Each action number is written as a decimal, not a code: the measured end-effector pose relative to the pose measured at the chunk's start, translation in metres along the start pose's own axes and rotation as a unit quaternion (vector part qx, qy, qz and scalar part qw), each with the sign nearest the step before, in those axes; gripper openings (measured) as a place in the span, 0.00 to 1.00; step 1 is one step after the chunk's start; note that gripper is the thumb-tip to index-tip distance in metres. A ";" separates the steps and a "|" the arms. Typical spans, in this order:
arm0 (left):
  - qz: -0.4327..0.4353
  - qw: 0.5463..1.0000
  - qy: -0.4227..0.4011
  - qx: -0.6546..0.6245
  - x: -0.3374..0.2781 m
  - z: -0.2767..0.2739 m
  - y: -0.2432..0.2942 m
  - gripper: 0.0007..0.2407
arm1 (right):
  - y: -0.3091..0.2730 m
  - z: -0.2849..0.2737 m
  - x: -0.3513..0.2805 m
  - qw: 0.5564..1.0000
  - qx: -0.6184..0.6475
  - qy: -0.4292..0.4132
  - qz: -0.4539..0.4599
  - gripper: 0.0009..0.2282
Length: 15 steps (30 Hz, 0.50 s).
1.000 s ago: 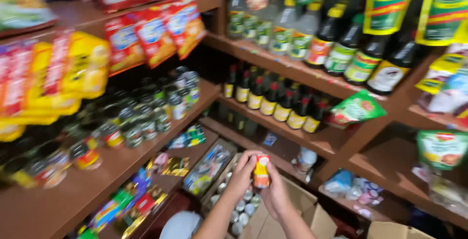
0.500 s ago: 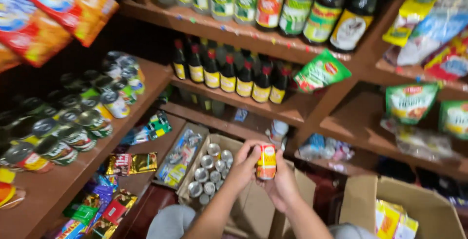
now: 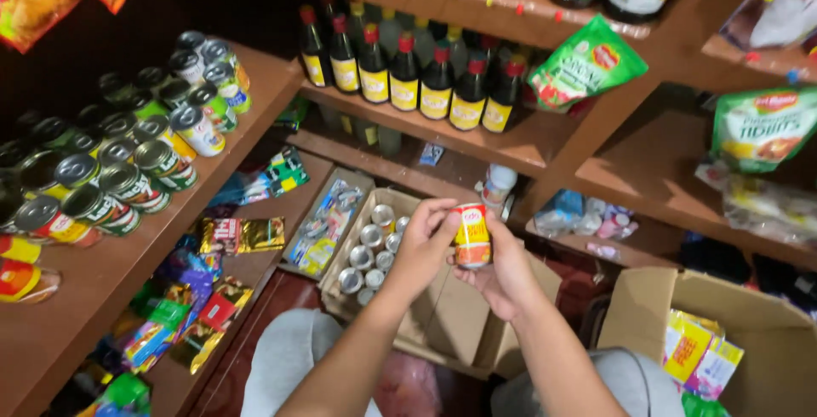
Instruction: Organizing and checking inventory of canned goods and condiments on grocery store shelves.
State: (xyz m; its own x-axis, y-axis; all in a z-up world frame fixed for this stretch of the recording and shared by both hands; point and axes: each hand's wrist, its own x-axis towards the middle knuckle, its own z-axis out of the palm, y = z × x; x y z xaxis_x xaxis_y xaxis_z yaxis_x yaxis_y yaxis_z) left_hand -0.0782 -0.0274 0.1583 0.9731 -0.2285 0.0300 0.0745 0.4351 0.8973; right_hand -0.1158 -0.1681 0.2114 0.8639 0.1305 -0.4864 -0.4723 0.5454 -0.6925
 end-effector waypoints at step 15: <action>0.014 0.994 -0.071 0.078 -0.011 -0.048 0.021 0.12 | 0.020 0.016 0.003 0.999 0.021 -0.022 0.036 0.24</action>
State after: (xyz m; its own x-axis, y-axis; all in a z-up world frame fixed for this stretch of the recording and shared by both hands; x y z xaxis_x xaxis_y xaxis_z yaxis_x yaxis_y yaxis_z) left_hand -0.0765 0.0261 0.1558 0.9329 -0.3434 0.1081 0.0021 0.3053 0.9523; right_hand -0.1201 -0.1432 0.2047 0.8358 0.2060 -0.5090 -0.5256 0.5682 -0.6331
